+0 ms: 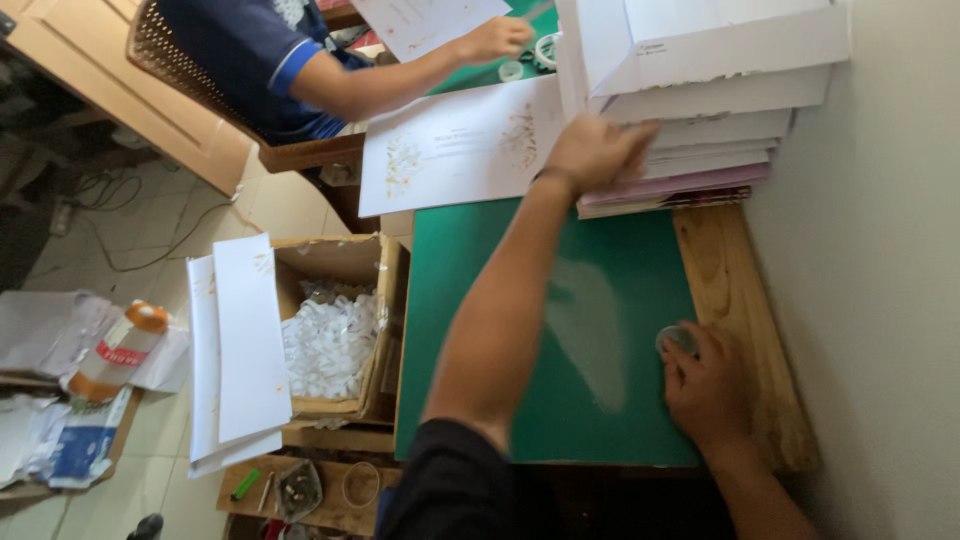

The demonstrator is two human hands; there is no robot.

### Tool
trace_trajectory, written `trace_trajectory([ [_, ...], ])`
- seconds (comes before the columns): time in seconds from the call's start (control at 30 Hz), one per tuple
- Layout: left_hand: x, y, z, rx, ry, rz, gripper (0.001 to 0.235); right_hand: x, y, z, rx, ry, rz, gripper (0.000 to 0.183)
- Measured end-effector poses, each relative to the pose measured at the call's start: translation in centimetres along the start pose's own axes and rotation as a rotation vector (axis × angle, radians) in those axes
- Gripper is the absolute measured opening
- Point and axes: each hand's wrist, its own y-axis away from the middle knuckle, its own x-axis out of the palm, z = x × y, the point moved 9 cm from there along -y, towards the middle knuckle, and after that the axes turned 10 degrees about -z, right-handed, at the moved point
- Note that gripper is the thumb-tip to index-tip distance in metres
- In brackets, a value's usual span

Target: The person folds printed paper sheets into envelopes by hand, repeating the action for multiple items and placing them aside on a stack.

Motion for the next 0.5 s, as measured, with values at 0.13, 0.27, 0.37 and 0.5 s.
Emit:
trace_trajectory([
  [0.13, -10.5, 12.8, 9.8, -0.19, -0.271, -0.312, 0.041, 0.9, 0.1, -2.0, 0.005, -0.037, -0.071, 0.023],
  [0.27, -28.3, 29.4, 23.8, -0.615, -1.144, -0.504, 0.056, 2.1, -0.1, -3.5, 0.0, -0.071, -0.047, 0.027],
  [0.37, -35.7, 43.7, 32.9, -1.257, -1.13, -0.438, 0.085, 3.5, 0.1, -4.4, 0.068, 0.123, 0.082, 0.03],
  [0.5, -37.1, 50.1, 37.3, -1.456, -0.81, -0.424, 0.105, 3.5, 0.8, -5.0, 0.002, 0.092, 0.031, 0.028],
])
